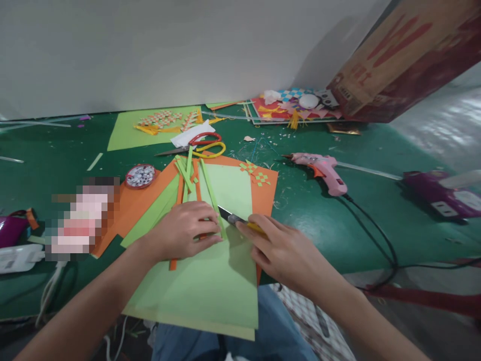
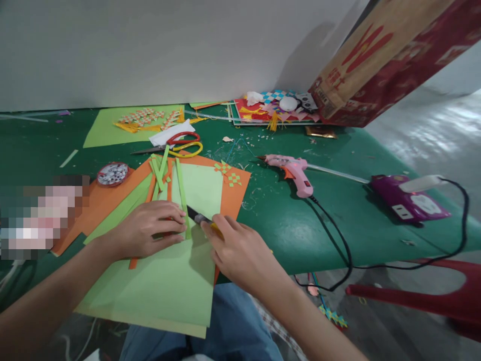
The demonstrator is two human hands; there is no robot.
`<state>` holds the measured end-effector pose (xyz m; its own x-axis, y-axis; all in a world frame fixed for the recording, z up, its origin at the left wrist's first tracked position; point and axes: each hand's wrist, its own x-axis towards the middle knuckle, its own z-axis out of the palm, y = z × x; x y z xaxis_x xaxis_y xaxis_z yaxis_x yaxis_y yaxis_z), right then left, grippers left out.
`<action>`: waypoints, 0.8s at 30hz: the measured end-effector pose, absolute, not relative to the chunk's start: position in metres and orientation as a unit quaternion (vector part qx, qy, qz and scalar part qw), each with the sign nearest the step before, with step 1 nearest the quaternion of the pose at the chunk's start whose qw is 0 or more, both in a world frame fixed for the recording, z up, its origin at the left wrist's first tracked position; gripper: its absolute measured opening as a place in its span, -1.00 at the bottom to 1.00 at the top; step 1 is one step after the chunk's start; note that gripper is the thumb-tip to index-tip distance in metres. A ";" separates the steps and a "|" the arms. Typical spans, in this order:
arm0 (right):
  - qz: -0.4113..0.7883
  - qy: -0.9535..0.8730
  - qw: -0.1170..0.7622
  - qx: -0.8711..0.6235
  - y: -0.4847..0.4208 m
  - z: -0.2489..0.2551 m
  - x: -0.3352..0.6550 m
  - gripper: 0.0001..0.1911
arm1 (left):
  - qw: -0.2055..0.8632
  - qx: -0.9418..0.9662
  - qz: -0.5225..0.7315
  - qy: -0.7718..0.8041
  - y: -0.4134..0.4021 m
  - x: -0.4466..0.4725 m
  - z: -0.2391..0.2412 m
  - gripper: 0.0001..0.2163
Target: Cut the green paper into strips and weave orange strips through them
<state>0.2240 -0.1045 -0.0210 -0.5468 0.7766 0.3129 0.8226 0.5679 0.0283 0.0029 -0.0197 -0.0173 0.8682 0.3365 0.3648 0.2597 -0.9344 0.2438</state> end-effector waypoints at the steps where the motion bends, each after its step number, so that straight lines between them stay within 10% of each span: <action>1: -0.088 -0.875 0.135 -0.456 -0.104 -0.021 0.224 -0.62 | 0.095 0.962 0.204 0.156 -0.020 0.003 -0.017 -0.79; 17: -0.077 -0.874 0.143 -0.457 -0.097 -0.021 0.220 -0.60 | 0.077 0.936 0.246 0.241 -0.017 0.004 -0.021 -0.77; 24: -0.077 -0.876 0.146 -0.453 -0.097 -0.022 0.219 -0.62 | 0.045 0.920 0.184 0.343 -0.016 0.006 -0.032 -0.44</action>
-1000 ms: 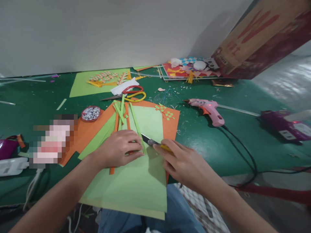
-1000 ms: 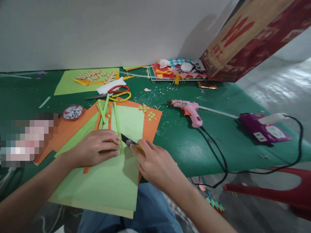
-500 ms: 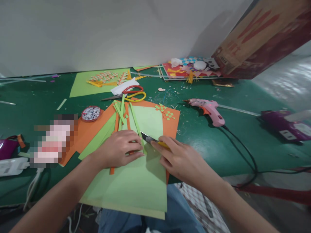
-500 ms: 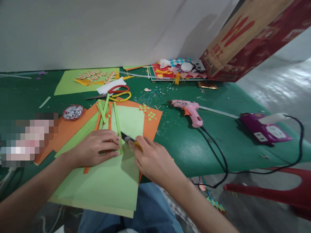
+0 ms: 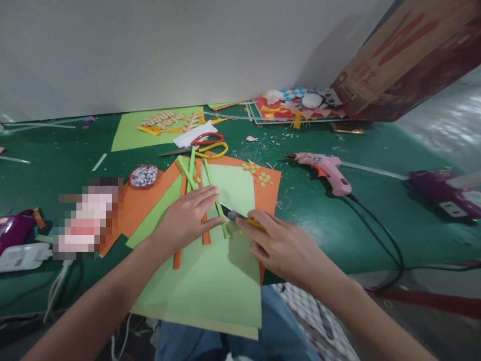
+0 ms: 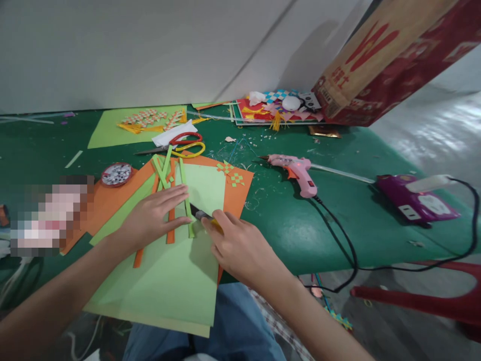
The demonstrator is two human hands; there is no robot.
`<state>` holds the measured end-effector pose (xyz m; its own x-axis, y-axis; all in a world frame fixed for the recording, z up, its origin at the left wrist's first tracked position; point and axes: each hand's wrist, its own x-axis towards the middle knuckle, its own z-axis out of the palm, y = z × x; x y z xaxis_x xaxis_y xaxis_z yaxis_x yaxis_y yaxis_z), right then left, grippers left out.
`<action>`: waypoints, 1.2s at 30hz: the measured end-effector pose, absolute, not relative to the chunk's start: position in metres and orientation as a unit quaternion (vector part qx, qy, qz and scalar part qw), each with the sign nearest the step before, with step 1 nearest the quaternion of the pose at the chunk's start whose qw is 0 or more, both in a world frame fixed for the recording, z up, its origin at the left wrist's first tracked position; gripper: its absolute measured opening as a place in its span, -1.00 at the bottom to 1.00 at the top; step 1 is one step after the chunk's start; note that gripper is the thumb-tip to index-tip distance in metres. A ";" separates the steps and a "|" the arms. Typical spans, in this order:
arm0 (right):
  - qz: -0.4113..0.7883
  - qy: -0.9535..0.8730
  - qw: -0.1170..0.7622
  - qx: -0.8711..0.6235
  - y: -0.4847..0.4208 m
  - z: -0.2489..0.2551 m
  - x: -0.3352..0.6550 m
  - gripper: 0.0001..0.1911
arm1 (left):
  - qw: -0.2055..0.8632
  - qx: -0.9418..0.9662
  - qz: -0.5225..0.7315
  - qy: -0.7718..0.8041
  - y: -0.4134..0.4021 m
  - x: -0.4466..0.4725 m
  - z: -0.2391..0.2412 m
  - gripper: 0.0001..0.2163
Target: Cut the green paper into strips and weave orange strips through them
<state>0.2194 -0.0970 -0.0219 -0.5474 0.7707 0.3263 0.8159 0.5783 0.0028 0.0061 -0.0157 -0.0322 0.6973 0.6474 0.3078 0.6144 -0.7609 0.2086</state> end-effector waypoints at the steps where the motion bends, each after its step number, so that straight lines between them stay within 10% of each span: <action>1: -0.077 -0.876 0.145 -0.453 -0.097 -0.021 0.219 -0.62 | 0.044 0.922 0.176 0.342 -0.016 0.006 -0.033 -0.43; 36: -0.039 -0.848 0.106 -0.518 -0.095 -0.013 0.208 -0.57 | 0.102 0.915 0.109 0.374 -0.016 0.007 -0.028 -0.43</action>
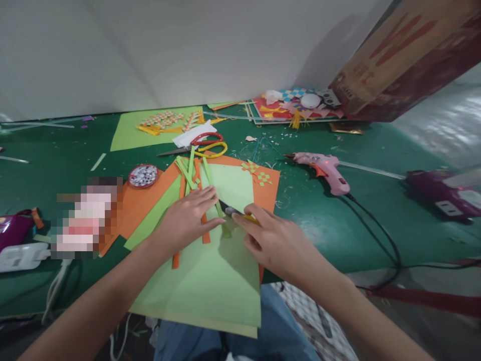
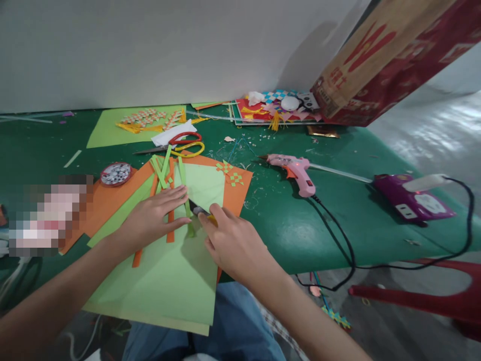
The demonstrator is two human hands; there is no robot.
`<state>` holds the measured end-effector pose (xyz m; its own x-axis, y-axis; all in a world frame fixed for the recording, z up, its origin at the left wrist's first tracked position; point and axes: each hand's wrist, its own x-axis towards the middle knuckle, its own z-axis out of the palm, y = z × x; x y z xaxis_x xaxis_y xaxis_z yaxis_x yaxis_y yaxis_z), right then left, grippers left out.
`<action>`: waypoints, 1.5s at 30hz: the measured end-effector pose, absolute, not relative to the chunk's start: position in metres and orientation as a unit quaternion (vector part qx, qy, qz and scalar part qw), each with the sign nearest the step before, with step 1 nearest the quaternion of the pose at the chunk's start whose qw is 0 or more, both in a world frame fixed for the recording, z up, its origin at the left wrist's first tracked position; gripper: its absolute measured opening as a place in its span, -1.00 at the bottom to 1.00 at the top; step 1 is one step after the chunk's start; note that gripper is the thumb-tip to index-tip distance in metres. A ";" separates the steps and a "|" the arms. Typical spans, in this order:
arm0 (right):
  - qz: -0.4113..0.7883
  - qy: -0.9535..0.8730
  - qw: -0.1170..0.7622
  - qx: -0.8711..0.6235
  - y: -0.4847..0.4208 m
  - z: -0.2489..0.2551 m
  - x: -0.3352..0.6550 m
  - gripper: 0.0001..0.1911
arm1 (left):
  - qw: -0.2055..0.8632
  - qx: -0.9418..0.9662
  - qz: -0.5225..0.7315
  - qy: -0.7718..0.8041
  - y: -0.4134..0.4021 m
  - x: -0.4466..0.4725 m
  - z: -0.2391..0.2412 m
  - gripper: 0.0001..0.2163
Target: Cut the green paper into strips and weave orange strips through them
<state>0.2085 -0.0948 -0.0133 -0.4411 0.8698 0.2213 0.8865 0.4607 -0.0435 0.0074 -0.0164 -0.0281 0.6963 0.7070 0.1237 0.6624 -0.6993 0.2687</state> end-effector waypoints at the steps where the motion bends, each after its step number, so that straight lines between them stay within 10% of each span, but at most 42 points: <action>1: -0.040 -0.848 0.109 -0.517 -0.094 -0.013 0.209 -0.57 | 0.101 0.916 0.111 0.372 -0.016 0.007 -0.028 -0.43; 45: -0.041 -0.843 0.118 -0.523 -0.090 -0.014 0.217 -0.60 | 0.127 0.898 0.086 0.412 -0.017 0.010 -0.026 -0.53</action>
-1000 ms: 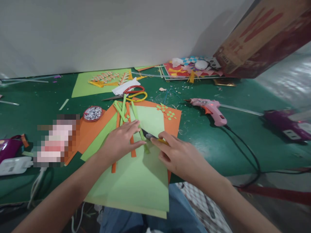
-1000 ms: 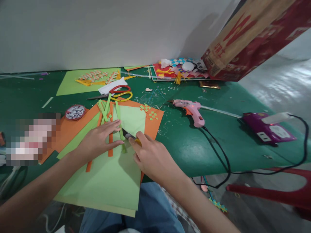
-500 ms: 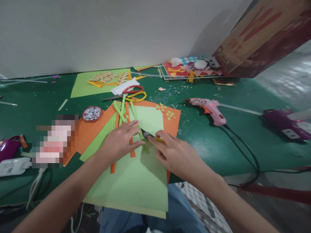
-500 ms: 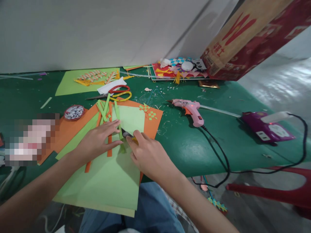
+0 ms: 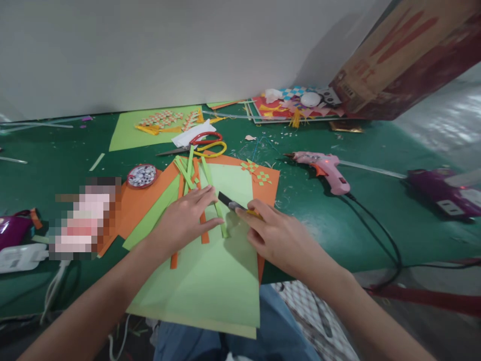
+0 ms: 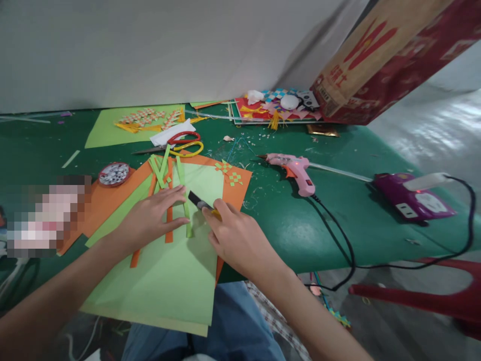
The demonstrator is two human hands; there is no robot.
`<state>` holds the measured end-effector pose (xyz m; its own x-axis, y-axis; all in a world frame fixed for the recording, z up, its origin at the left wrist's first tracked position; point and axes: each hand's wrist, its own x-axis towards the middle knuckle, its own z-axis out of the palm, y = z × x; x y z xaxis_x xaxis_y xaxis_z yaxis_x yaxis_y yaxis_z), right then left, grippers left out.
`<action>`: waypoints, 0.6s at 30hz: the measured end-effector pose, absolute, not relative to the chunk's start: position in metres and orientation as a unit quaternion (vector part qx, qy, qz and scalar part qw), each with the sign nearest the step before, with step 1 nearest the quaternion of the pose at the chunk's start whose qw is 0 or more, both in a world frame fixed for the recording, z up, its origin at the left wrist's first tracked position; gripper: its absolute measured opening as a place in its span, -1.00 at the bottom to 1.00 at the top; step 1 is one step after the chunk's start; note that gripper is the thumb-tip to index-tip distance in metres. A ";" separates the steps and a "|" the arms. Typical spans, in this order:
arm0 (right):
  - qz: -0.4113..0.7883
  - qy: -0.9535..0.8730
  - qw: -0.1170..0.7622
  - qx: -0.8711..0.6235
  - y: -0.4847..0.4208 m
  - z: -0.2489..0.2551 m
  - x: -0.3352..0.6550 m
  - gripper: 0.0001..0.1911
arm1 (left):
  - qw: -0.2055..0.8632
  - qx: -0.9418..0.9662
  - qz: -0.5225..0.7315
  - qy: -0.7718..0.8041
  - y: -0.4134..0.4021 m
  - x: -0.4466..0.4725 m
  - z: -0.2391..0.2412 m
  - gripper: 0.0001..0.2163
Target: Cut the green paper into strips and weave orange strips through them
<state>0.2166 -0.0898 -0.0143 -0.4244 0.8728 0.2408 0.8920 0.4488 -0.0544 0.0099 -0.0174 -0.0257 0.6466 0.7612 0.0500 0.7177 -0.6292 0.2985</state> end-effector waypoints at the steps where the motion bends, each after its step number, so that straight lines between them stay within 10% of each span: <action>1: -0.045 -0.843 0.117 -0.523 -0.089 -0.015 0.217 -0.61 | 0.127 0.899 0.088 0.409 -0.017 0.010 -0.026 -0.53; 18: -0.070 -0.854 0.148 -0.494 -0.102 -0.020 0.229 -0.61 | 0.059 0.939 0.141 0.309 -0.014 0.005 -0.030 -0.43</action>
<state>0.2287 -0.1015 -0.0200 -0.4678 0.8233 0.3216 0.8646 0.5017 -0.0268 0.0054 -0.0142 -0.0304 0.7692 0.5966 0.2290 0.5632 -0.8022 0.1982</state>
